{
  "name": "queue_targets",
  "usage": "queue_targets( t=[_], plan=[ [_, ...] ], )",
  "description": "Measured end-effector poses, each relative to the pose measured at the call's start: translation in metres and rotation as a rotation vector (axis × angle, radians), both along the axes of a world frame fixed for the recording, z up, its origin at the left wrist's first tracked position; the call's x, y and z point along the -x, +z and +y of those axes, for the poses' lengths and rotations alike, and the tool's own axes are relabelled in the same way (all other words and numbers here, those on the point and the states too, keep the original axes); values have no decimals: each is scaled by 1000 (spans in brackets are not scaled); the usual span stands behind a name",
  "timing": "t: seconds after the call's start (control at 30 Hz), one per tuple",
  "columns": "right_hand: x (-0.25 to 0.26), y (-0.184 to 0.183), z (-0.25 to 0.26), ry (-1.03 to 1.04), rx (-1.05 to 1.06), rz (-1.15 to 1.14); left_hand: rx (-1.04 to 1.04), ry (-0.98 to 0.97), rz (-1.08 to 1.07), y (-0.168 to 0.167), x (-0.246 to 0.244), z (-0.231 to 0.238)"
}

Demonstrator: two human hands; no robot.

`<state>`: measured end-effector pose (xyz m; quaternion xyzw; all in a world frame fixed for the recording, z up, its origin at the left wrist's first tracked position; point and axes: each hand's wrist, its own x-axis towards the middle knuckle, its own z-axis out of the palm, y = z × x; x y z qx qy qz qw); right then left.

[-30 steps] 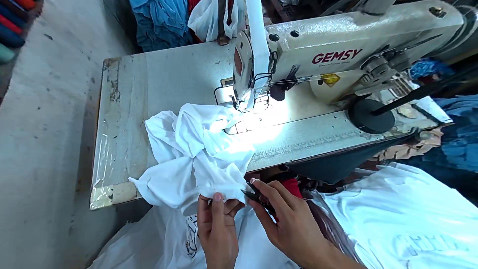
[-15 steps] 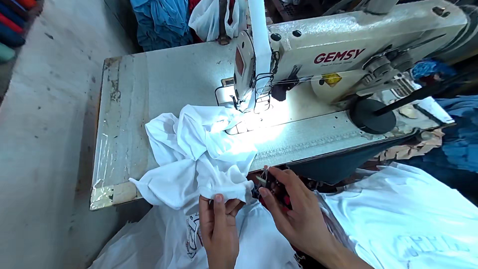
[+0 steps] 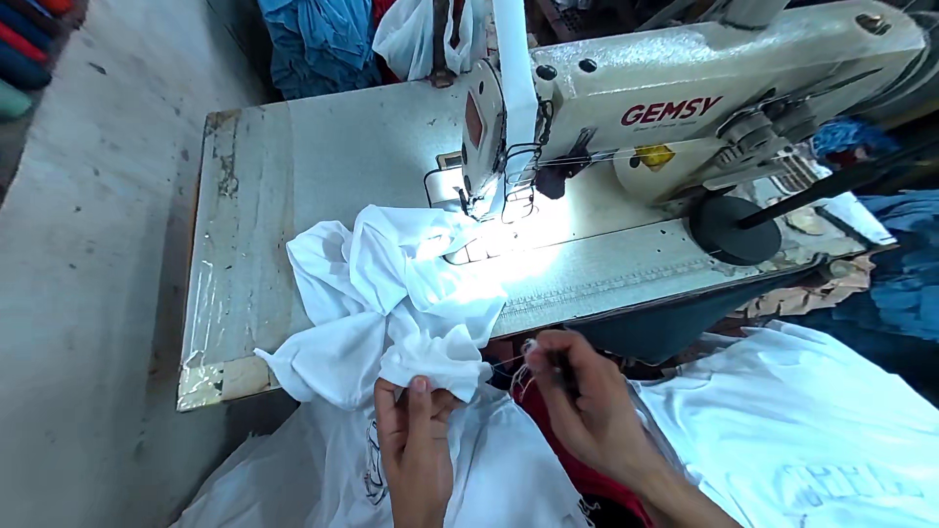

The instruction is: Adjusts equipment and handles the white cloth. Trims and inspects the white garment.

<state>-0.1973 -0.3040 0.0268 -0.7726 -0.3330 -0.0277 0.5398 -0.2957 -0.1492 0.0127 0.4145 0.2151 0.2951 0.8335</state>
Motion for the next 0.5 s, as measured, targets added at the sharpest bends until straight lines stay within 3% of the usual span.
queue_targets(
  t=[0.1, 0.17, 0.23, 0.3, 0.4, 0.5],
  plan=[
    [-11, 6, -9, -8, -218, 177, 8, 4, 18, -1, 0, 5],
    [-15, 9, -12, 158, -479, 482, -10, -11, 26, -2, 0, 6],
    [-13, 8, -8, 291, -593, 735, -79, -39, 36, -3, 0, 8],
    [-5, 3, -3, 327, -392, 685, -170, -65, 44, -1, 0, 10],
    [7, -5, 10, 265, -25, 378, -238, -92, 21, 7, -2, 11],
    [11, -11, 18, 251, 73, 291, -259, -105, 16, 9, -1, 13]
  ],
)
